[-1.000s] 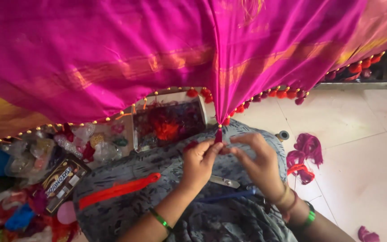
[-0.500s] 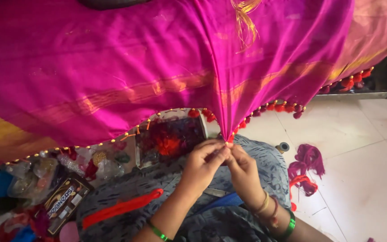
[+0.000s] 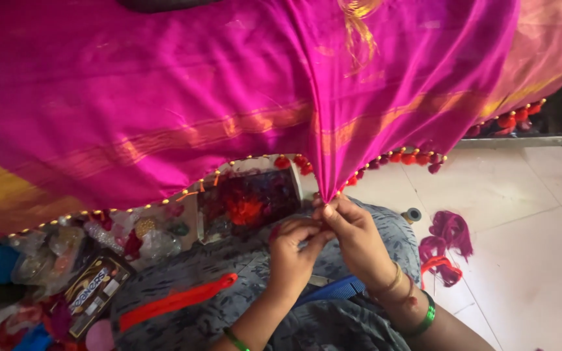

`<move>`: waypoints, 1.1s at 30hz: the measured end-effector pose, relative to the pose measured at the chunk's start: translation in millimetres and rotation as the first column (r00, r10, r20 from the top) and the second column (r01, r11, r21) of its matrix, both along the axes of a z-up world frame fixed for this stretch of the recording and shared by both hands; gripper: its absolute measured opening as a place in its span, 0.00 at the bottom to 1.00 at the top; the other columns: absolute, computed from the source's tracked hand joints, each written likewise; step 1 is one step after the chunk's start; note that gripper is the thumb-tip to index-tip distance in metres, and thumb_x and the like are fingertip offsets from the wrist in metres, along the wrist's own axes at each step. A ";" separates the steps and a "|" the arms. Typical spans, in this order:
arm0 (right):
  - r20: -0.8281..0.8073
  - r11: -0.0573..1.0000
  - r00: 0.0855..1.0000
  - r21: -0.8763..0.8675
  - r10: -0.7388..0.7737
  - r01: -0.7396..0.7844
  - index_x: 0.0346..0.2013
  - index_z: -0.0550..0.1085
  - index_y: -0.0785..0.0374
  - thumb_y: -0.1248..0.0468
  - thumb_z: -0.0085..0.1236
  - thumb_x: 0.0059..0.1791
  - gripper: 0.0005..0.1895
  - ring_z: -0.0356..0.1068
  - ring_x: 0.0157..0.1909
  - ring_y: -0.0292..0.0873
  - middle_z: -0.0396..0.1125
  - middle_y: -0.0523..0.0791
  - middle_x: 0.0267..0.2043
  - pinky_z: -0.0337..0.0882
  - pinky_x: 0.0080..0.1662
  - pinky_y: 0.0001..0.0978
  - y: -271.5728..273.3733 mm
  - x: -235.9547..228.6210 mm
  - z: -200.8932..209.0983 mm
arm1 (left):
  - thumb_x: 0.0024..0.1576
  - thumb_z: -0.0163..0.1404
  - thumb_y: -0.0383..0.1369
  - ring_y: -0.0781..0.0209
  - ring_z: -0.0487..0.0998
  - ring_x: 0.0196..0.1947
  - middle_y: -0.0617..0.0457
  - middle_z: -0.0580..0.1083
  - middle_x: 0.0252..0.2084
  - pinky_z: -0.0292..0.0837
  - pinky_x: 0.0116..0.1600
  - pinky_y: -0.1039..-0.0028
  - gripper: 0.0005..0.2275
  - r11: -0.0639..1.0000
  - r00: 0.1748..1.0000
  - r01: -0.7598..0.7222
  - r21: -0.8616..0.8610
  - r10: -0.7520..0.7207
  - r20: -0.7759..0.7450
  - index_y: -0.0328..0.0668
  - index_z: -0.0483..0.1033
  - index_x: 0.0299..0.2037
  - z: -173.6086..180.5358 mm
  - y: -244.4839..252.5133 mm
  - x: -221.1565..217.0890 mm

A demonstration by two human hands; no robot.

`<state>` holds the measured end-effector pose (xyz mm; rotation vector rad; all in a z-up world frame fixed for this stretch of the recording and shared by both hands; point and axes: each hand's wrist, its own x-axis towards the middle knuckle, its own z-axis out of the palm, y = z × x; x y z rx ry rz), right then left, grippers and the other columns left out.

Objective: Weaving and tying decorative tassels and beads onto the border of a saree using a comb and scissors.

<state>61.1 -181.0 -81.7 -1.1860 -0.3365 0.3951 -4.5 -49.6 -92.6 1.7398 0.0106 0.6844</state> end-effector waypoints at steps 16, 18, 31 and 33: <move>0.086 0.982 0.992 -0.158 -0.088 0.101 0.51 0.74 0.69 0.64 0.49 0.57 0.13 0.71 0.40 0.36 0.72 0.44 0.37 0.72 0.47 0.31 -26.0 -12.4 -40.6 | 0.60 0.57 0.29 0.62 0.72 0.33 0.53 0.76 0.38 0.69 0.36 0.78 0.09 0.698 0.800 0.276 -0.661 -0.548 -0.245 0.30 0.84 0.46 25.2 8.5 20.3; 0.314 0.887 0.946 -0.410 -0.081 0.212 0.47 0.76 0.67 0.67 0.54 0.53 0.10 0.73 0.38 0.36 0.74 0.43 0.36 0.74 0.44 0.29 -38.4 -5.4 -37.6 | 0.59 0.55 0.30 0.67 0.80 0.36 0.56 0.79 0.38 0.77 0.40 0.77 0.08 0.657 0.805 0.240 -0.715 -0.546 -0.232 0.33 0.83 0.42 29.6 6.8 20.3; 0.986 0.784 -0.159 0.065 0.044 0.618 0.50 0.76 0.70 0.79 0.57 0.56 0.09 0.73 0.45 0.47 0.71 0.51 0.45 0.70 0.47 0.33 -40.8 112.3 223.6 | 0.59 0.57 0.30 0.68 0.81 0.42 0.54 0.82 0.40 0.75 0.53 0.77 0.07 0.763 0.875 0.236 -0.602 -0.436 -0.211 0.35 0.83 0.42 23.7 2.4 19.8; 0.915 0.661 -0.271 0.006 0.300 0.751 0.43 0.81 0.65 0.74 0.64 0.57 0.03 0.70 0.32 0.46 0.70 0.48 0.31 0.67 0.35 0.33 -30.3 146.9 226.7 | 0.60 0.55 0.31 0.66 0.81 0.42 0.53 0.81 0.41 0.75 0.51 0.77 0.07 0.941 0.938 0.212 -0.263 -0.271 -0.214 0.34 0.83 0.42 36.0 3.5 13.9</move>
